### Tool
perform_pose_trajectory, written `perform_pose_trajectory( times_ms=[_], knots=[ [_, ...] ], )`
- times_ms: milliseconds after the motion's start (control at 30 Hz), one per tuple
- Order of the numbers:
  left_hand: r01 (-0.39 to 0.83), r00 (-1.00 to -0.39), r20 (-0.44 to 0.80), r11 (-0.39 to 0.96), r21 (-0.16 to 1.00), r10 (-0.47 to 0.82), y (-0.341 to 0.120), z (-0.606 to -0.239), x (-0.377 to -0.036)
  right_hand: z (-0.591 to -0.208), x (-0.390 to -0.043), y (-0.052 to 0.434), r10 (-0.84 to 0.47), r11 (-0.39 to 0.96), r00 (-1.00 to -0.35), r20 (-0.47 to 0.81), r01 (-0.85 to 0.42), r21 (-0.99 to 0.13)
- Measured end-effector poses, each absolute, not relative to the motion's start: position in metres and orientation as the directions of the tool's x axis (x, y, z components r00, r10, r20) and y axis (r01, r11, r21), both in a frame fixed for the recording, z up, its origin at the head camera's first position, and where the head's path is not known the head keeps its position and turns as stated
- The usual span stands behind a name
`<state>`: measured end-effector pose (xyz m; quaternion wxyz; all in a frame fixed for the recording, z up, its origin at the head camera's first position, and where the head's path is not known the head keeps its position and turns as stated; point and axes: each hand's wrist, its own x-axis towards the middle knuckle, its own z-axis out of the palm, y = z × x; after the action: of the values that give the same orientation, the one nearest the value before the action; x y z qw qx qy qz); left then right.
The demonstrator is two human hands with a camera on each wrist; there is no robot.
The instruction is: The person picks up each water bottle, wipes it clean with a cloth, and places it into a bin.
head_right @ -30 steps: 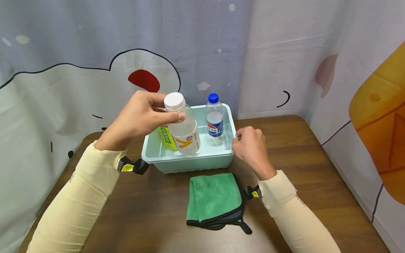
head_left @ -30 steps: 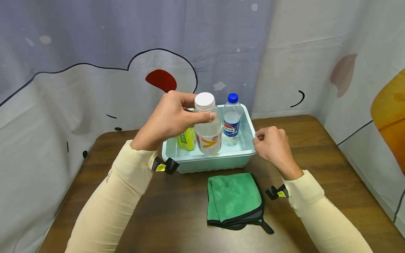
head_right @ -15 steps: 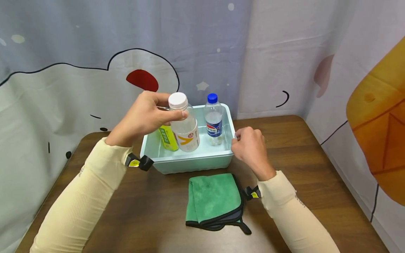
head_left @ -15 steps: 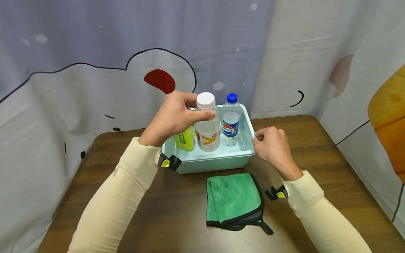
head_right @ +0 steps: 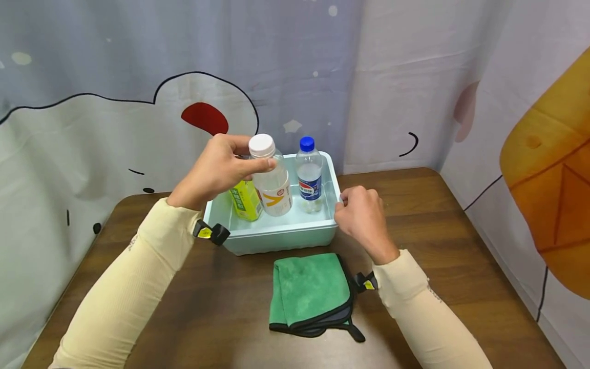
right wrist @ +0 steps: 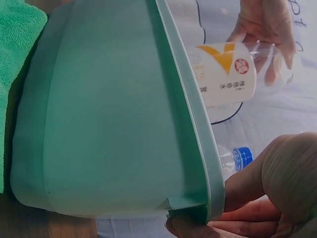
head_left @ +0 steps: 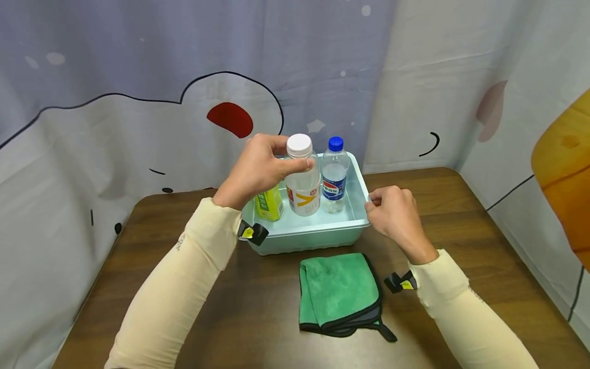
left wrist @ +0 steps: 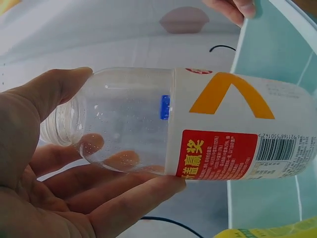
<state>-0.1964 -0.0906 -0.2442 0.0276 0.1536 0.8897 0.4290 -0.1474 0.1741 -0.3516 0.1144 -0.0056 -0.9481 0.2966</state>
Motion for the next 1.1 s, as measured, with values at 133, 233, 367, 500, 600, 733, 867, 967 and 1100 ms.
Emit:
perform_pose_trajectory(
  times_ms=[133,233,367,500,600,733,867,967,1100],
  knots=[
    [0.231,-0.957,0.067,0.602,0.764,0.281,-0.088,-0.250,-0.202,-0.352,-0.147,0.175,0.073,0.828,-0.973,0.219,-0.063,-0.557],
    [0.217,-0.961,0.056,0.611,0.762,0.271,-0.087,-0.255,-0.206,-0.352,-0.146,0.175,0.075,0.827,-0.973,0.219,-0.062,-0.558],
    [0.207,-0.965,0.059,0.612,0.763,0.254,-0.086,-0.262,-0.210,-0.352,-0.146,0.175,0.076,0.827,-0.974,0.214,-0.059,-0.559],
    [0.197,-0.970,0.063,0.615,0.764,0.233,-0.083,-0.268,-0.214,-0.352,-0.146,0.174,0.068,0.830,-0.974,0.214,-0.064,-0.554],
    [0.202,-0.971,0.071,0.619,0.759,0.229,-0.082,-0.272,-0.217,-0.352,-0.146,0.174,0.068,0.831,-0.974,0.218,-0.066,-0.552],
    [0.198,-0.971,0.067,0.608,0.768,0.231,-0.079,-0.278,-0.221,-0.353,-0.145,0.174,0.070,0.834,-0.972,0.225,-0.066,-0.547],
    [0.170,-0.974,0.044,0.587,0.792,0.223,-0.076,-0.286,-0.226,-0.353,-0.145,0.174,0.073,0.837,-0.969,0.238,-0.070,-0.542],
    [0.162,-0.974,0.031,0.588,0.792,0.226,-0.073,-0.293,-0.230,-0.354,-0.146,0.175,0.075,0.838,-0.966,0.247,-0.073,-0.541],
    [0.148,-0.972,0.003,0.609,0.779,0.233,-0.070,-0.299,-0.234,-0.354,-0.147,0.175,0.076,0.839,-0.964,0.256,-0.077,-0.539]
  ],
)
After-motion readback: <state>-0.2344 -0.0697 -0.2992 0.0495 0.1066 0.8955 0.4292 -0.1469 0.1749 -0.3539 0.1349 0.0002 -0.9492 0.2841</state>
